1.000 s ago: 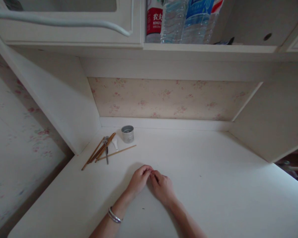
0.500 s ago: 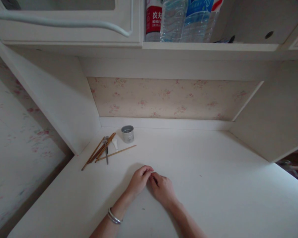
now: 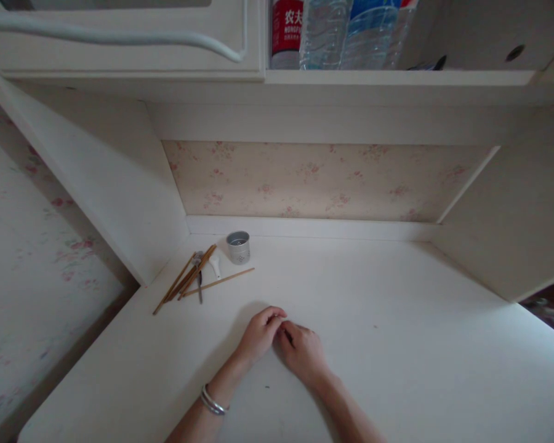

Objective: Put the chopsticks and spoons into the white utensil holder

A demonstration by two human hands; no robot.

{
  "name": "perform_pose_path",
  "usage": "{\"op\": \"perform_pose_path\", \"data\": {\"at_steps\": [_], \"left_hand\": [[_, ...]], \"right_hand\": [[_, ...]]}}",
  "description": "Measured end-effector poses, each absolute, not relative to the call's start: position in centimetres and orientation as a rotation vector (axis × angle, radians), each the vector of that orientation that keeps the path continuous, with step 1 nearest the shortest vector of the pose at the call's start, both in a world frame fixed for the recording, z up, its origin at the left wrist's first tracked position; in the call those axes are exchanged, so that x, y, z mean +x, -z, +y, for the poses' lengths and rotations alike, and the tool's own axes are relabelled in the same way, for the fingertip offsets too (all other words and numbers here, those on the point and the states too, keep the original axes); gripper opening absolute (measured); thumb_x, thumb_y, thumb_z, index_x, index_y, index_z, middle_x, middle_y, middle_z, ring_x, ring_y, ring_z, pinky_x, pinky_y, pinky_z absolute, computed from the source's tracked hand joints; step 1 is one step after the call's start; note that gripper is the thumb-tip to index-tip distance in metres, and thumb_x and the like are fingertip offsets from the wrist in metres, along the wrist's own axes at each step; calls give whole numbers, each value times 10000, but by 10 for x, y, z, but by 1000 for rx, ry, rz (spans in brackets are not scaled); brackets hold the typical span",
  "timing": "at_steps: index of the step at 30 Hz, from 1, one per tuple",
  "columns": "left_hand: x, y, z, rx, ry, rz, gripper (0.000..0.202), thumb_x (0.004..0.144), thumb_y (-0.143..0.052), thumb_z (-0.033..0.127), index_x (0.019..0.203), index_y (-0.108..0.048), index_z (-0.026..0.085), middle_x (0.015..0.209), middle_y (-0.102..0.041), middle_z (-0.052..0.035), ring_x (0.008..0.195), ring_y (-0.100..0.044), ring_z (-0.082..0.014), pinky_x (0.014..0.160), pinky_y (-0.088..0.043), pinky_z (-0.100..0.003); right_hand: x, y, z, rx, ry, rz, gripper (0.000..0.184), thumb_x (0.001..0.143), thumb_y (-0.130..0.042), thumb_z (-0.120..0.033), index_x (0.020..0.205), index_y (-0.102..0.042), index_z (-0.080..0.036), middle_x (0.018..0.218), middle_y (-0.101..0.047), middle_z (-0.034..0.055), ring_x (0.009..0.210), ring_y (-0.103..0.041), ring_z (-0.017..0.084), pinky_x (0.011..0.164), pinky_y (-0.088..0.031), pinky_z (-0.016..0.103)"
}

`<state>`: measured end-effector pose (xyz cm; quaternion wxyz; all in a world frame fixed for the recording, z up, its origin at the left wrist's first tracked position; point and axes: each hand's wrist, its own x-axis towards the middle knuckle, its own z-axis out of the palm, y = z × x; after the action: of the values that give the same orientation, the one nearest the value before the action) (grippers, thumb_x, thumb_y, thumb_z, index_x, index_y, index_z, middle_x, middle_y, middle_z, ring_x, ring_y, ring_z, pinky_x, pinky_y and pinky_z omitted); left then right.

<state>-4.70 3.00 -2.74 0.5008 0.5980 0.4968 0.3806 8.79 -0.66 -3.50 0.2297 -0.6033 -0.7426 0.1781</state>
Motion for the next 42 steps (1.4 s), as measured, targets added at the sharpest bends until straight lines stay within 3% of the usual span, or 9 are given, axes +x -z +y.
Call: {"op": "perform_pose_path", "data": {"at_steps": [14,24,28,30,34,39,42], "left_hand": [[-45,32,31,1440,-916,1214,246,814,-532,339,903,-696,179,765,-682,-38,819,-617,-202,713,-460,-280],[-46,33,32,1482,-898,1196,242,828,-505,306,917,-685,171,878,-702,-57,867,-616,-200,737,-457,-274],[-47,30,32,1484,-924,1190,225,813,-520,297,894,-689,173,919,-702,-57,892,-613,-196,777,-455,-271],[-47,31,34,1459,-938,1204,245,816,-514,309,922,-684,168,856,-687,-45,791,-603,-175,719,-448,-261],[-47,35,38,1389,-929,1218,292,837,-474,330,971,-659,148,641,-576,13,545,-473,-120,557,-365,-237],[-45,38,39,1409,-912,1240,218,827,-484,318,817,-636,161,569,-494,33,529,-427,-115,544,-325,-235],[-45,38,38,1394,-894,1214,199,813,-495,295,865,-635,164,561,-450,50,513,-390,-106,525,-303,-229]], "right_hand": [[87,34,-8,-1679,-472,-2090,229,924,-438,-210,854,-655,-213,804,-732,26,699,-656,144,591,-297,236],[88,37,-8,-1662,-484,-2065,227,917,-439,-208,858,-658,-214,806,-731,29,706,-651,144,604,-314,228],[89,38,-5,-1618,-631,-1953,232,880,-453,-217,825,-679,-217,768,-721,23,669,-632,147,587,-341,221],[91,36,1,-1577,-795,-1806,269,877,-423,-233,827,-685,-204,697,-694,18,618,-612,149,552,-363,218],[88,19,28,-1555,-895,-1586,355,913,-335,-297,936,-658,-152,683,-670,39,604,-604,159,528,-416,227],[57,-20,76,-1484,-842,-1755,259,889,-481,-306,1086,-627,-224,753,-695,-10,671,-628,135,641,-440,222],[32,-38,109,-1481,-824,-1881,363,860,-565,-303,1218,-570,-244,857,-721,-2,708,-644,143,685,-447,239]]}}
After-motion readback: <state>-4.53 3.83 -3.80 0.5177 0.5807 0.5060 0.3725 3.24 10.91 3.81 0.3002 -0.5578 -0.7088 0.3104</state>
